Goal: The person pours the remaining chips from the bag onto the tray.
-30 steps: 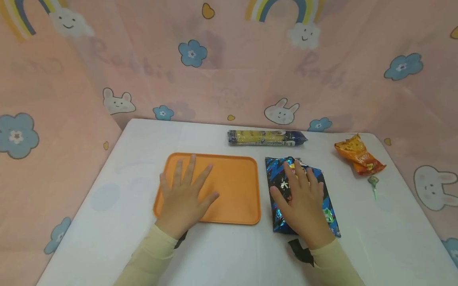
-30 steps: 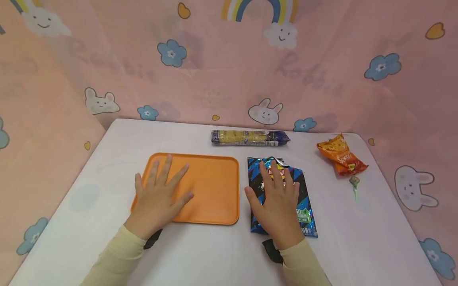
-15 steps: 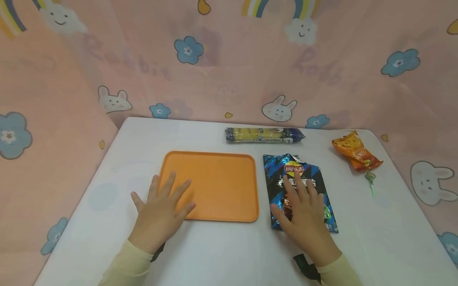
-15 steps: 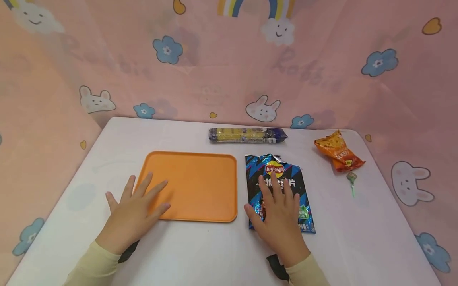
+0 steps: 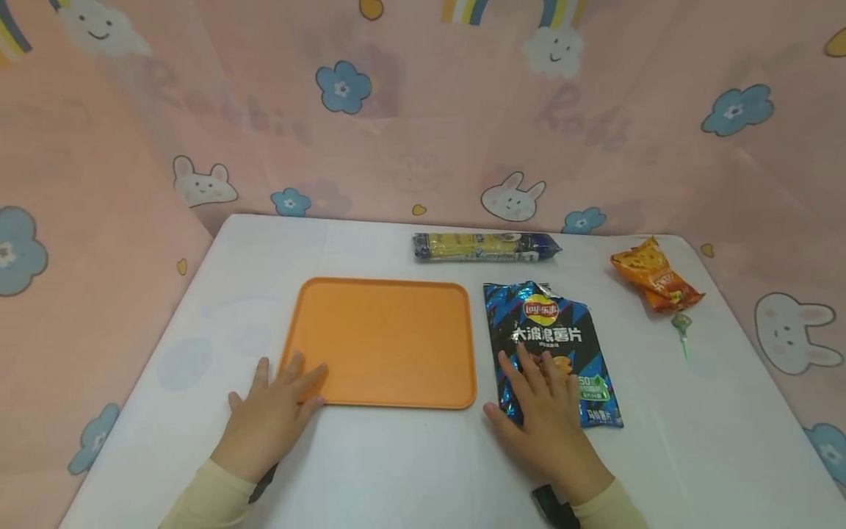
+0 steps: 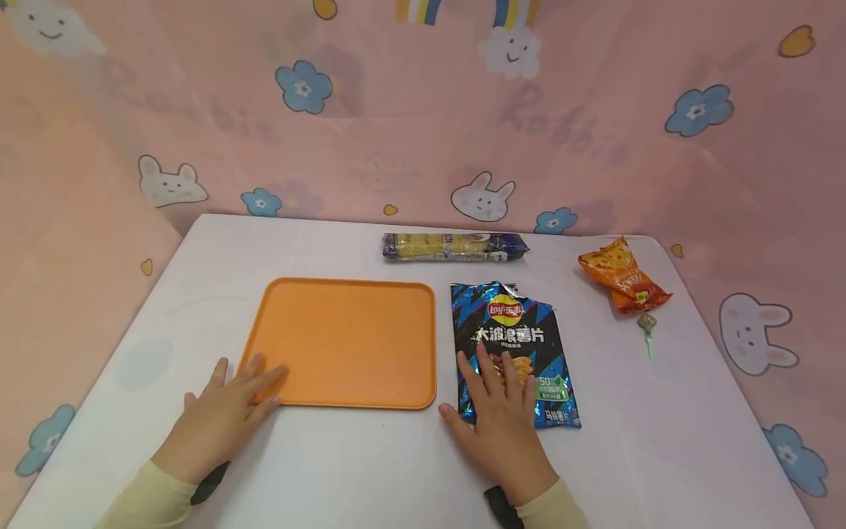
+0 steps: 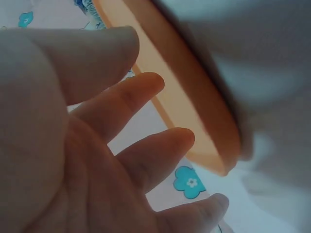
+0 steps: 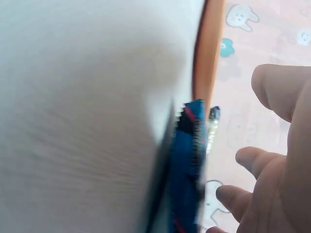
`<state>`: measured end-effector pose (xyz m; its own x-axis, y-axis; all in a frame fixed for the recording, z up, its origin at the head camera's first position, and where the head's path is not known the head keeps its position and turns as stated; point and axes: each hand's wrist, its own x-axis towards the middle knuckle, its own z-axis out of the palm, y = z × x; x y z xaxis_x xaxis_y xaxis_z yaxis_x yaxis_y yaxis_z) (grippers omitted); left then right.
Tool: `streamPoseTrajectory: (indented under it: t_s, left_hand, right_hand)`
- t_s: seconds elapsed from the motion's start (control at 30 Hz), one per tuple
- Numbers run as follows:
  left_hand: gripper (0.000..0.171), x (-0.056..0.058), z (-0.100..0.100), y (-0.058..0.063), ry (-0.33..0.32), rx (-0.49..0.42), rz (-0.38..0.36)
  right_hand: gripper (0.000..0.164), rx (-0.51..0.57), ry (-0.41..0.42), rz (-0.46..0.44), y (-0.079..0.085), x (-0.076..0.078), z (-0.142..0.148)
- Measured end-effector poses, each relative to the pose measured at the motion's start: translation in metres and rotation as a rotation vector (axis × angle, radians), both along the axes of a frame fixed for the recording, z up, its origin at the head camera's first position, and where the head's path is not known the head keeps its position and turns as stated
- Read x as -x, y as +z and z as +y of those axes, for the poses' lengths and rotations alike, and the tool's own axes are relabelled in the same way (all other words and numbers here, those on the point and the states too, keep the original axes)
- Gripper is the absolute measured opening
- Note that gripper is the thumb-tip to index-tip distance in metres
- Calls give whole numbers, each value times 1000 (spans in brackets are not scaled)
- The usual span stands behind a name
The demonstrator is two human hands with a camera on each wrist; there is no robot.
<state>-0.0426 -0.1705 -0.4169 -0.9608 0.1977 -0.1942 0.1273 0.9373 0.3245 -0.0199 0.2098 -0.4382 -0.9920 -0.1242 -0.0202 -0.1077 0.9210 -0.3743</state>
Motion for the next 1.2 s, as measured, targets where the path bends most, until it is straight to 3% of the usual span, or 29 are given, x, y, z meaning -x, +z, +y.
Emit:
streamPoseTrajectory:
  t_s: [0.2,0.5,0.67,0.97,1.2]
  left_hand:
    - [50,3,0,-4,-18,-6,-67]
    - [48,9,-5,-6,-73,-51,-54]
    - [51,14,-4,-5,-82,-52,-64]
    - [55,23,1,0,-20,-36,-120]
    - [55,23,0,0,-8,-52,-129]
  right_hand:
    - [85,1,-30,-64,-9,0,0]
    - [96,25,-38,-109,-16,2,5]
    - [87,29,-28,-81,-18,4,5]
    - [68,8,-33,-20,-22,7,7]
    - [50,85,-58,70,-27,12,11]
